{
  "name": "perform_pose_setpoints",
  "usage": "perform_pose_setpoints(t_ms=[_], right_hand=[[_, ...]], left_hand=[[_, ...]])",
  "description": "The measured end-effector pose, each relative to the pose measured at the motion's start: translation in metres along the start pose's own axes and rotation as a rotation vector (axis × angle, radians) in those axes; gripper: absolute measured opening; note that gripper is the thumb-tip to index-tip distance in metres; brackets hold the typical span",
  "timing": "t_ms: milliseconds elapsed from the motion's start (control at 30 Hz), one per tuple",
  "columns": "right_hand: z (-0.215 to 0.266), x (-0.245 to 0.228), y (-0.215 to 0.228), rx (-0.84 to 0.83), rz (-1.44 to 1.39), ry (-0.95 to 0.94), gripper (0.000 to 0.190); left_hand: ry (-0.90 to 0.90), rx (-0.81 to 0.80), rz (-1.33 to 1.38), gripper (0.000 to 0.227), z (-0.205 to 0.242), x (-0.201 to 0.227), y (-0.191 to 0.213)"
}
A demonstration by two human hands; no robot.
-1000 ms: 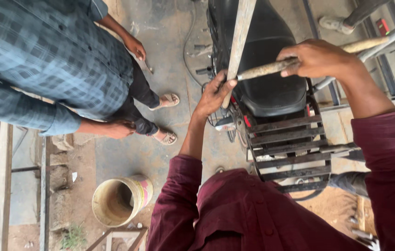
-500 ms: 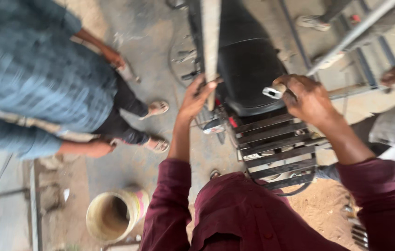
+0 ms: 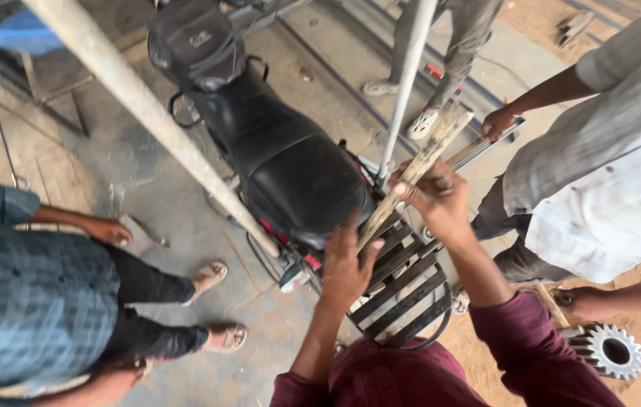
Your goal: The person measures a metal frame structure using a tape measure while another person assists by holding the frame. The person then places a blue tarp over the frame and uses a welding torch to weld the frame.
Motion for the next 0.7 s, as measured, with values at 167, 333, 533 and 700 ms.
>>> perform_pose_setpoints(t_ms=[167,333,533,700], right_hand=[[-0.002,-0.003,0.014,0.052,0.099,-0.086,0.037],[-0.034,0.012,0.05,0.246,-0.139,-0.244,0.042],[-0.055,0.048,0.066,0.323,-0.419,-0.37,0.043],[-0.071,0.082,0.074,0.369,-0.586,-0.41,0.032]], left_hand=[[0.249,-0.204,0.295,0.042,-0.003,-0.018,-0.037],[0.257,-0.07,0.281,0.04,0.002,-0.015,-0.038],[0.297,-0.076,0.123,0.044,-0.005,-0.019,-0.054],[0.155,-0.099,-0.004,0.045,-0.018,-0.027,-0.077]])
Point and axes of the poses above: each hand's wrist, its own z-axis away from the middle knuckle, its own y-axis out of the back of the hand, x = y × z, the point moved 9 cm from there along -z, towards the middle knuckle, and after that the axes turned 12 degrees about y, right-handed, at the moved point
